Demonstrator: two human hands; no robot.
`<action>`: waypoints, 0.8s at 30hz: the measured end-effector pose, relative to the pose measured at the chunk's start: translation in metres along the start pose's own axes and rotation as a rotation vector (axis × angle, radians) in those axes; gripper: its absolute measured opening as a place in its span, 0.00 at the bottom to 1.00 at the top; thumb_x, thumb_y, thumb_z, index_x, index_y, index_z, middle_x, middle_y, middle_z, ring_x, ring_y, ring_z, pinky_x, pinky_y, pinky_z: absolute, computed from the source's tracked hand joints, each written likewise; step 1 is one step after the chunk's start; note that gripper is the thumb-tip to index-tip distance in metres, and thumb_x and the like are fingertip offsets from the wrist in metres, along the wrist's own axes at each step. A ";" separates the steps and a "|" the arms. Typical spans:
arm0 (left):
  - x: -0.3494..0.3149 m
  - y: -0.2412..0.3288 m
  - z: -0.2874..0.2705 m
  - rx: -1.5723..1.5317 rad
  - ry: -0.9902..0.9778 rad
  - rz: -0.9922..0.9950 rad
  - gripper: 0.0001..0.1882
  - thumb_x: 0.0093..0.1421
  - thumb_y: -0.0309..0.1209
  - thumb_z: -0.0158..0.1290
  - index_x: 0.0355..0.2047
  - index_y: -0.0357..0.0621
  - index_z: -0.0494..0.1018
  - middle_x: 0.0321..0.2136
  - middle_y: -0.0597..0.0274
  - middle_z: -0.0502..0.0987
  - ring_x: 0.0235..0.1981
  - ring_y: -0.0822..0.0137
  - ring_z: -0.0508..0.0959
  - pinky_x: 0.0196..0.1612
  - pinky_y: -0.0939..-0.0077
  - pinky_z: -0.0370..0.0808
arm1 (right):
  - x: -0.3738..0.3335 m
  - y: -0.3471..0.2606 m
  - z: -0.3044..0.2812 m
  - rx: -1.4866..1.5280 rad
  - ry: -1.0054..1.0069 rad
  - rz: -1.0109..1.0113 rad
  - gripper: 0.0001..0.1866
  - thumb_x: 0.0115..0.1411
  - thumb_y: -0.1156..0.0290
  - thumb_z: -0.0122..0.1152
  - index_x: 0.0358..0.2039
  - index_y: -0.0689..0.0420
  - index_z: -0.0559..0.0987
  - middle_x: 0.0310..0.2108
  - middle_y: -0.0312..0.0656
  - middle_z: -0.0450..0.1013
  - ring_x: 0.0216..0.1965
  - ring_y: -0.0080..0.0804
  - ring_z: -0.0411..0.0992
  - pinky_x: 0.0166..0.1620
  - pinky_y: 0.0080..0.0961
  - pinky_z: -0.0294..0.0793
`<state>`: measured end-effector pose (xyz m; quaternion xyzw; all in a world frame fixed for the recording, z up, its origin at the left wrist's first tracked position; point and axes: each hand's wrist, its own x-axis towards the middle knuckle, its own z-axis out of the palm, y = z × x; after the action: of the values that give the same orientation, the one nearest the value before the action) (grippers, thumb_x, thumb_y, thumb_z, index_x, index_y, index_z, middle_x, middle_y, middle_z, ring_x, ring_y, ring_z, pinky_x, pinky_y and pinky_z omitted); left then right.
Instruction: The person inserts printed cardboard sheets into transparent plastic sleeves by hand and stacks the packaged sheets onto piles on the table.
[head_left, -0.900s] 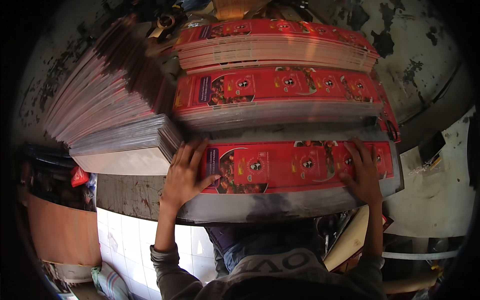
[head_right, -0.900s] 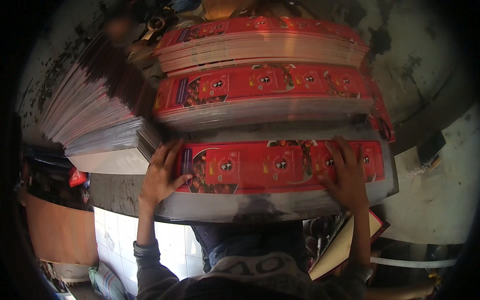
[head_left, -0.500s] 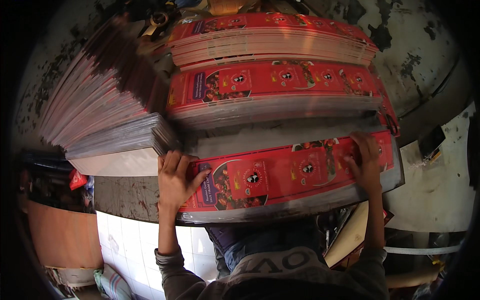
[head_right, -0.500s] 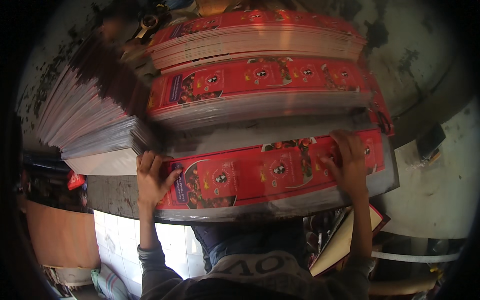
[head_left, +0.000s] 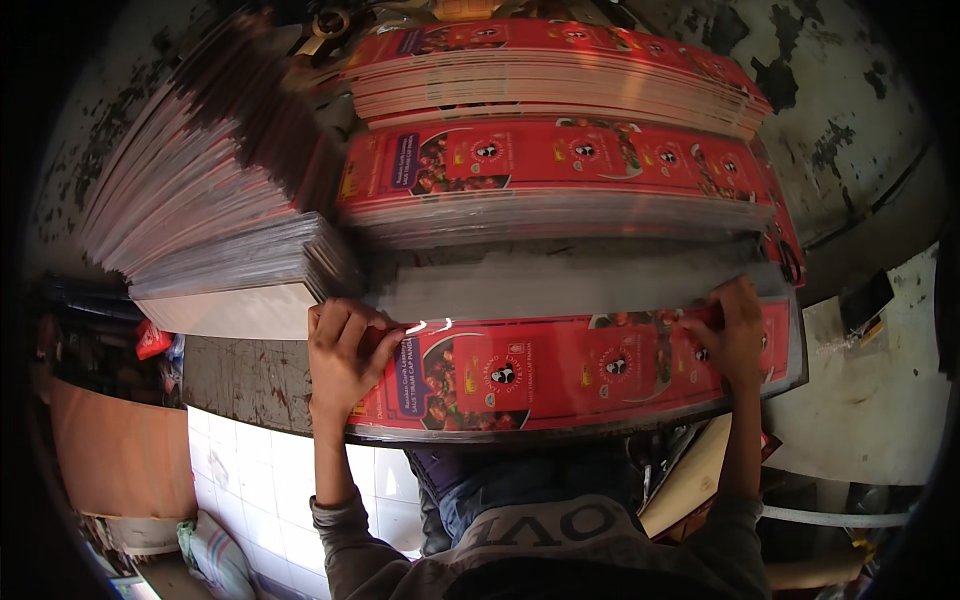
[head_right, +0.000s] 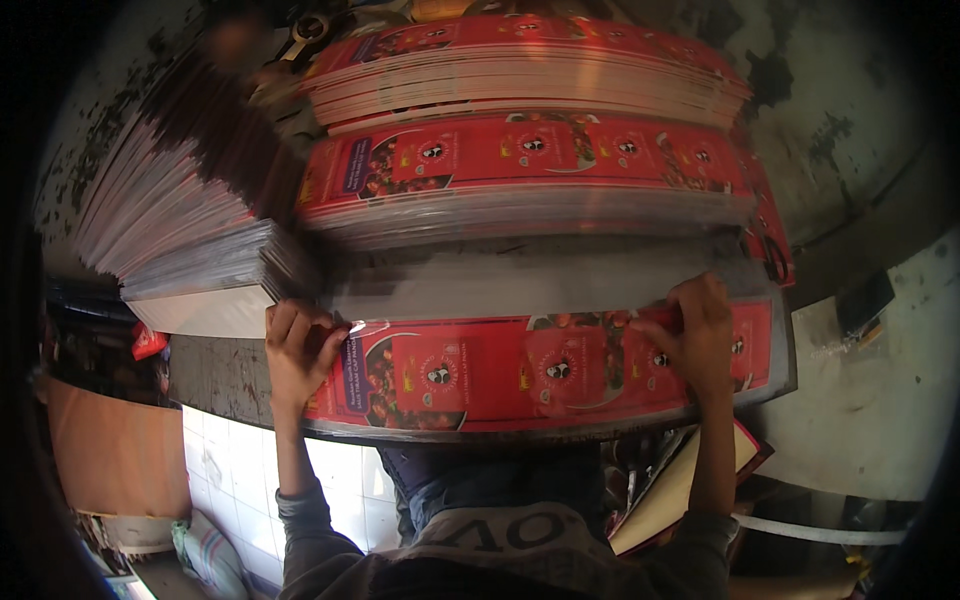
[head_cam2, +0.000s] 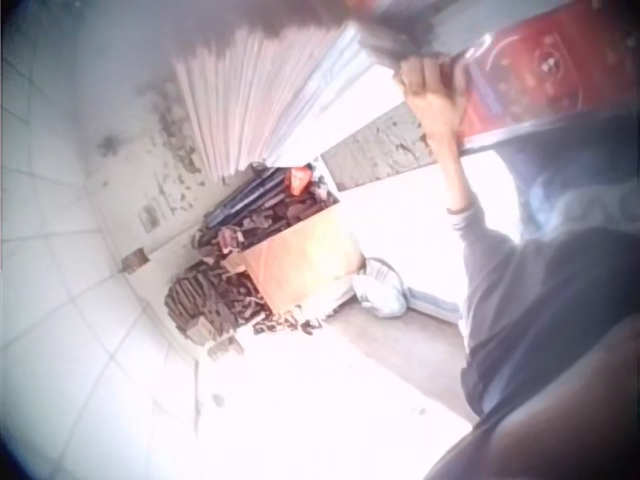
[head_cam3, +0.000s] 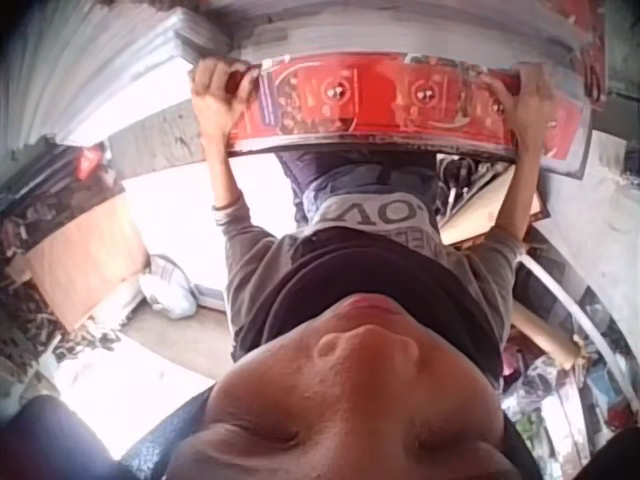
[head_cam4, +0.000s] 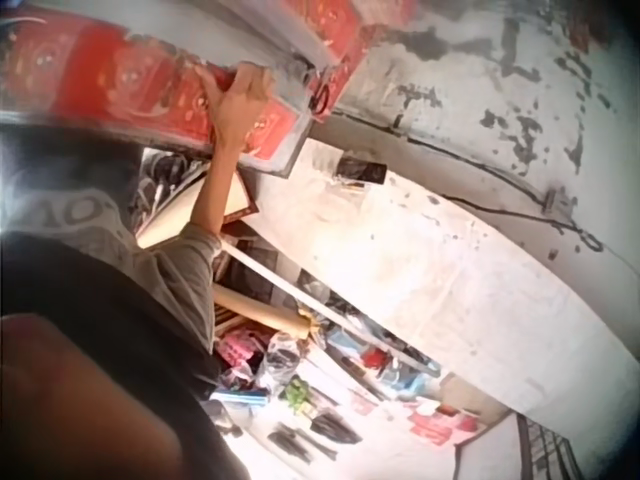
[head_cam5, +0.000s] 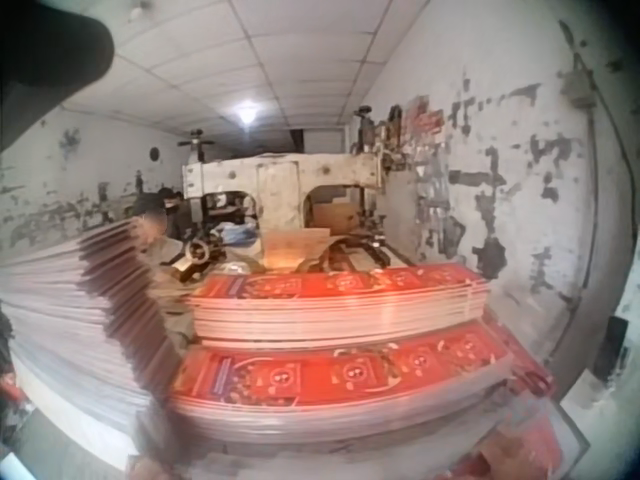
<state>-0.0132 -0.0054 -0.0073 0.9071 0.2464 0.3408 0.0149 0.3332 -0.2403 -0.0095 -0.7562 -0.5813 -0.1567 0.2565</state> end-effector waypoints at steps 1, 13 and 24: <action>-0.001 -0.001 0.000 -0.051 -0.001 -0.010 0.11 0.42 0.31 0.61 0.22 0.44 0.70 0.22 0.65 0.69 0.26 0.64 0.69 0.35 0.70 0.61 | -0.001 0.000 0.000 0.021 -0.004 0.016 0.25 0.35 0.56 0.69 0.25 0.59 0.67 0.25 0.41 0.62 0.28 0.41 0.61 0.32 0.34 0.60; 0.006 0.003 -0.007 -0.036 -0.123 0.013 0.09 0.47 0.28 0.56 0.25 0.40 0.66 0.24 0.61 0.68 0.26 0.59 0.68 0.34 0.68 0.62 | 0.004 -0.001 0.000 0.149 0.011 0.023 0.21 0.37 0.63 0.69 0.22 0.59 0.64 0.20 0.41 0.59 0.25 0.41 0.59 0.29 0.34 0.58; 0.023 0.016 -0.030 -0.059 -0.001 0.045 0.10 0.46 0.22 0.56 0.24 0.37 0.64 0.20 0.57 0.65 0.23 0.57 0.67 0.25 0.65 0.65 | 0.013 0.005 -0.022 -0.094 0.204 -0.029 0.10 0.53 0.72 0.57 0.23 0.61 0.66 0.20 0.48 0.62 0.21 0.45 0.63 0.25 0.36 0.60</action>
<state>-0.0103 -0.0126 0.0335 0.9117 0.2158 0.3480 0.0344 0.3432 -0.2437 0.0140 -0.7389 -0.5551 -0.2637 0.2764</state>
